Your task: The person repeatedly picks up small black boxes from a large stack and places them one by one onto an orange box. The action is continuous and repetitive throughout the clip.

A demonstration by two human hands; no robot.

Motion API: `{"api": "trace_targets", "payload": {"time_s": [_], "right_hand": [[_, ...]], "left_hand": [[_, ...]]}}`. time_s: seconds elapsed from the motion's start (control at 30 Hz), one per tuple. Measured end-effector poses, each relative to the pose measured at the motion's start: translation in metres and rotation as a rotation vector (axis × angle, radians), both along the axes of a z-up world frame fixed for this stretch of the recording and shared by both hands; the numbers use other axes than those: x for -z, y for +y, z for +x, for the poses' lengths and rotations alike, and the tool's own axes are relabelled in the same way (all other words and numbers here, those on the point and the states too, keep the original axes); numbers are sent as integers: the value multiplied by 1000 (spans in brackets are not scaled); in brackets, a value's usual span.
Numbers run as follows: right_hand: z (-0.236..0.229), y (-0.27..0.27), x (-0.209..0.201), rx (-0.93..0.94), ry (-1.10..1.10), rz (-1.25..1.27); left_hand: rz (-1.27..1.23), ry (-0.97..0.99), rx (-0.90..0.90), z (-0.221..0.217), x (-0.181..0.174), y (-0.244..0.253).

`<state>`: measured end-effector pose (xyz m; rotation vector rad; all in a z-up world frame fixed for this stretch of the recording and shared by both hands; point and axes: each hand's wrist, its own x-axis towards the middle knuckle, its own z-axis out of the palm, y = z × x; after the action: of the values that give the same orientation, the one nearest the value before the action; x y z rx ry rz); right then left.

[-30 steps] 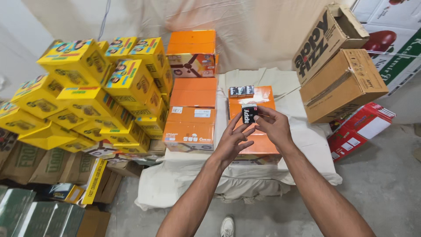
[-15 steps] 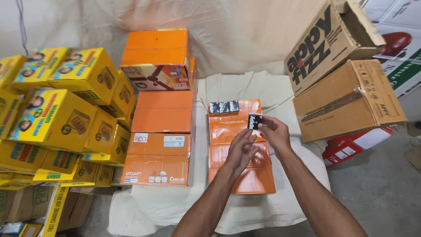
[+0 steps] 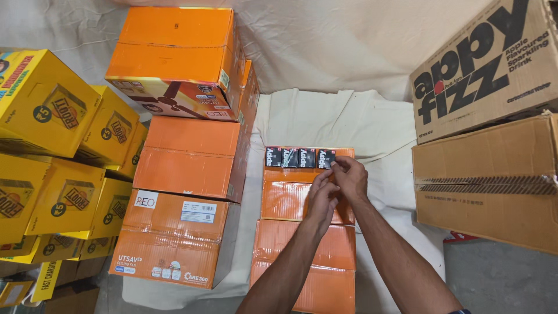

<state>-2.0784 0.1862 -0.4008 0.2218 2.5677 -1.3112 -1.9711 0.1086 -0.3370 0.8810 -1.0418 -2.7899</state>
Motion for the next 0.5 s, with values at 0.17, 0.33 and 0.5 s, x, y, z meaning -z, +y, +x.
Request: {"api": "trace_targets", "payload": {"time_s": [0.17, 0.33, 0.5], "right_hand": [[8, -10, -32, -27, 2, -84], [11, -7, -38, -30, -19, -110], [24, 1, -66, -32, 1, -184]], "left_hand": [[15, -54, -40, -6, 4, 0], [-9, -78, -19, -4, -11, -2], [-152, -104, 73, 6, 3, -13]]}}
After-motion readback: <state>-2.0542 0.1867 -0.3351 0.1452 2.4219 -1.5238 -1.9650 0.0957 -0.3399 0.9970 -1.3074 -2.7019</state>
